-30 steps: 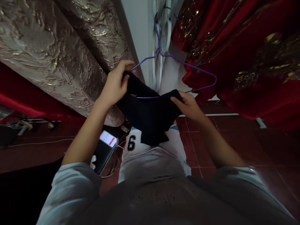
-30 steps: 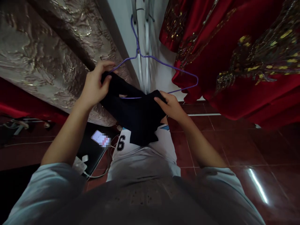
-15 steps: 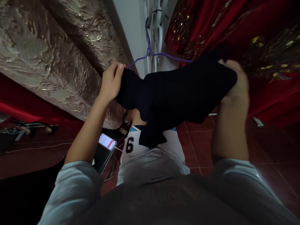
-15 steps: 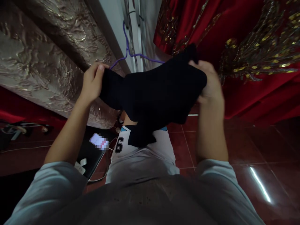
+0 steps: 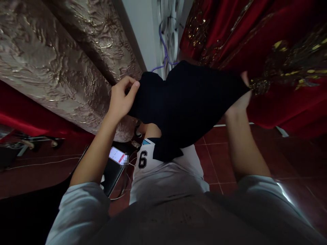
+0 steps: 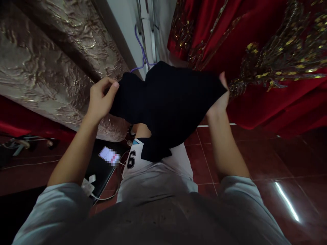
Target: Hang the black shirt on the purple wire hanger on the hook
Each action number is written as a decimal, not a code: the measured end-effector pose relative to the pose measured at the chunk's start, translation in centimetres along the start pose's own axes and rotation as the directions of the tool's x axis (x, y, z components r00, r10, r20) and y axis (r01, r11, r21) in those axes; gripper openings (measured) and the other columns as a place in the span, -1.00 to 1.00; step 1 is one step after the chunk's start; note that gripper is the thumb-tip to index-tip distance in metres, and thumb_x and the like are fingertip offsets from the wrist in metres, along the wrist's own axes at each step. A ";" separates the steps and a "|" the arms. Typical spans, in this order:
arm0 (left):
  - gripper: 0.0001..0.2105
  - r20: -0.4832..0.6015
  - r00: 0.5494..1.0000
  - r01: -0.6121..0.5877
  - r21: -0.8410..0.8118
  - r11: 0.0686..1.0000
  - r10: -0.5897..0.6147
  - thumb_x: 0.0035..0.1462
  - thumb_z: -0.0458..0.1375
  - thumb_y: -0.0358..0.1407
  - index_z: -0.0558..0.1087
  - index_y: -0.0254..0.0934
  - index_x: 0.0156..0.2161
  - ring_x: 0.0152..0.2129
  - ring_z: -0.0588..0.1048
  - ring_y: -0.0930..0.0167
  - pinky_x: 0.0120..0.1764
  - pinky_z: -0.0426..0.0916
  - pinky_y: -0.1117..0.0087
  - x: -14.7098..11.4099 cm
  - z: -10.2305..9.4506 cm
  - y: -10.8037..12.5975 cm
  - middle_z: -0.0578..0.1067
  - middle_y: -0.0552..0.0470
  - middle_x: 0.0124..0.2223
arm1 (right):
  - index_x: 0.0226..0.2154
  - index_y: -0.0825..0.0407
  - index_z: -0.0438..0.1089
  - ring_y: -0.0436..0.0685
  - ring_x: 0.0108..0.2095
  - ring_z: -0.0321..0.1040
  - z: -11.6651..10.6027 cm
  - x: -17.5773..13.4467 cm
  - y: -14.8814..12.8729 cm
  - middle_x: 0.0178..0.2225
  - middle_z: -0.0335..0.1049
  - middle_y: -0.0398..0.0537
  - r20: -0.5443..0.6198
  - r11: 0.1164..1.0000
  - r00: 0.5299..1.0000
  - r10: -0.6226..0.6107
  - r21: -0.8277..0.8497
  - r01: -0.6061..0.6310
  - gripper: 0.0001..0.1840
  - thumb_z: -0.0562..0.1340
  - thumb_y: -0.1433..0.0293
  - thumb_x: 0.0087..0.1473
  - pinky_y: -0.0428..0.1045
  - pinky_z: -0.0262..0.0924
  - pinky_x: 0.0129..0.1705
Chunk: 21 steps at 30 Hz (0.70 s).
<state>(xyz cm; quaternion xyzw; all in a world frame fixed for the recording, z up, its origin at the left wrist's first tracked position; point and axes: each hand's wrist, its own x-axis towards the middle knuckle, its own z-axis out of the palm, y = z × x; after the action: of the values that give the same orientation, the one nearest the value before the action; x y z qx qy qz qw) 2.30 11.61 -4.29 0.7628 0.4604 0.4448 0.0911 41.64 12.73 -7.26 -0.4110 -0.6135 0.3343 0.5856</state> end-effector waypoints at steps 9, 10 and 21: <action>-0.66 -0.062 0.998 0.003 0.017 1.000 -0.002 0.37 0.05 0.02 0.48 -0.20 -0.11 0.00 0.52 0.19 0.15 0.38 0.07 2.4 3.2 -1.2 0.56 -0.08 -0.12 | 0.07 0.02 0.53 0.28 0.03 0.52 4.0 -0.6 -5.5 0.04 0.56 0.07 0.193 0.998 0.980 0.057 -0.024 -0.053 0.01 -0.24 -0.33 0.21 0.21 0.41 -0.08; -0.66 -0.055 0.998 -0.001 -0.005 1.000 0.001 0.38 0.03 0.01 0.48 -0.19 -0.08 0.02 0.51 0.19 0.15 0.38 0.06 2.0 3.0 -1.1 0.56 -0.09 -0.09 | -0.02 0.04 0.57 0.30 -0.07 0.56 4.3 -1.5 -5.3 -0.08 0.61 0.11 0.389 0.997 0.918 0.074 -0.005 -0.078 -0.01 -0.14 -0.37 0.16 0.21 0.43 -0.13; -0.68 0.132 0.978 -0.066 -0.541 0.838 0.162 0.36 0.08 0.08 0.43 -0.10 -0.23 0.31 0.36 0.20 0.39 0.22 -0.08 -3.3 2.1 8.4 0.60 0.09 0.02 | 0.45 -0.27 -0.09 0.55 0.49 -0.29 11.3 -6.0 0.3 0.43 -0.05 0.00 0.356 0.744 0.894 -0.273 -0.511 0.431 0.05 0.37 0.14 0.01 0.55 -0.21 0.40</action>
<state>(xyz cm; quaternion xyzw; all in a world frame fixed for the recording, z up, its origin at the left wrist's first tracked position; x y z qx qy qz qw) 8.52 4.83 -2.88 0.7690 0.2625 0.4921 0.3123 30.31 8.28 -11.25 -0.3974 -0.8230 0.0651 0.4006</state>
